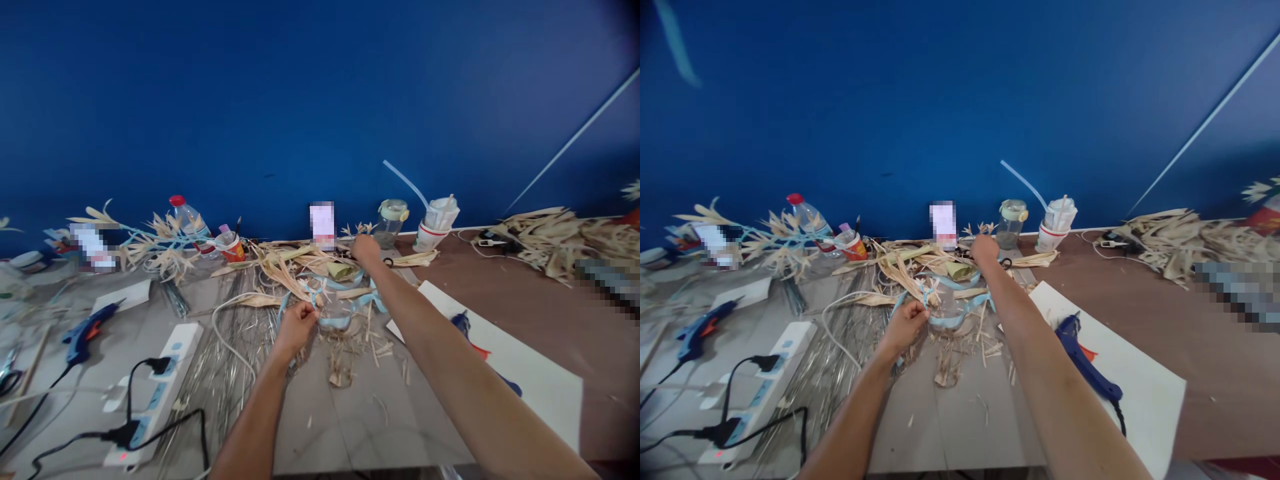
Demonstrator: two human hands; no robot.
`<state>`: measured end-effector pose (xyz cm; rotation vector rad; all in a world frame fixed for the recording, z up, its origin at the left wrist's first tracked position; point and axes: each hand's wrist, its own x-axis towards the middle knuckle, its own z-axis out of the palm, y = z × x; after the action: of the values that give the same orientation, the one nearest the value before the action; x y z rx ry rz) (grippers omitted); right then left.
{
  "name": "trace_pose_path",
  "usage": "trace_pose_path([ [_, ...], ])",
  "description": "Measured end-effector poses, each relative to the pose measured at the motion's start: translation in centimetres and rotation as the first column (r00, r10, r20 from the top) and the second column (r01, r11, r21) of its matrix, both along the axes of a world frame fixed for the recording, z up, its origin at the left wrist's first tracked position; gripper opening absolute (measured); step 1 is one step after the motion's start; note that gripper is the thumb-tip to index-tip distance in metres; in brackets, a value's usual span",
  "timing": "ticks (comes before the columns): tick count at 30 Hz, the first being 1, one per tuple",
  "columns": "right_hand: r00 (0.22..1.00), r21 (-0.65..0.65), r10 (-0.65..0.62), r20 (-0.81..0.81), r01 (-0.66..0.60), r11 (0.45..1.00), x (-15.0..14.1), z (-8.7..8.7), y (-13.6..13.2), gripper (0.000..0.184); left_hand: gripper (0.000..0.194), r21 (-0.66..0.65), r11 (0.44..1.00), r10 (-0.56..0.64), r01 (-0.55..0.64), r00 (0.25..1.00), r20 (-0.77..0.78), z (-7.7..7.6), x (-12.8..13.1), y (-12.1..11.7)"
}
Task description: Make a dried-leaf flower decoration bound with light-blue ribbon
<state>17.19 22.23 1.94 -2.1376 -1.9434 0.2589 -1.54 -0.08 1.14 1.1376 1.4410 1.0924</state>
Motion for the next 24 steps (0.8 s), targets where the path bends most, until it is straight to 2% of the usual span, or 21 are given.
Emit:
trace_pose_path([
  [7, 1.0, 0.018, 0.007, -0.018, -0.006, 1.0, 0.2, -0.1, 1.2, 0.036, 0.014, -0.011, 1.0, 0.0, 0.0, 1.0, -0.017, 0.0, -0.1, -0.1],
  [12, 0.987, 0.301, 0.009, -0.159, 0.04, 0.953, 0.3, 1.3, 1.0, 0.034, 0.015, -0.014, 1.0, 0.006, -0.006, 1.0, -0.027, -0.2, -0.1, 0.1],
  [17, 0.95, 0.166, 0.099, -0.295, -0.051, 0.985, 0.8, 2.4, 0.7, 0.016, 0.015, -0.013, 1.0, -0.011, 0.011, 0.998, -0.055, -0.1, -0.1, 0.1],
  [19, 0.938, 0.15, 0.099, -0.333, -0.051, 0.987, 0.8, 2.6, 0.4, 0.009, 0.016, -0.014, 1.0, -0.011, 0.01, 0.998, -0.061, -0.1, -0.1, 0.1],
  [22, 0.901, 0.167, 0.087, -0.425, -0.017, 0.986, 0.7, 3.5, -0.3, 0.009, 0.016, -0.016, 1.0, -0.001, 0.001, 0.999, -0.044, -0.1, -0.1, 0.0],
  [24, 0.862, 0.19, 0.086, -0.499, 0.012, 0.982, 0.5, 4.6, -1.4, 0.016, 0.016, -0.032, 0.999, 0.016, -0.016, 1.0, -0.006, 0.0, -0.2, 0.0],
])
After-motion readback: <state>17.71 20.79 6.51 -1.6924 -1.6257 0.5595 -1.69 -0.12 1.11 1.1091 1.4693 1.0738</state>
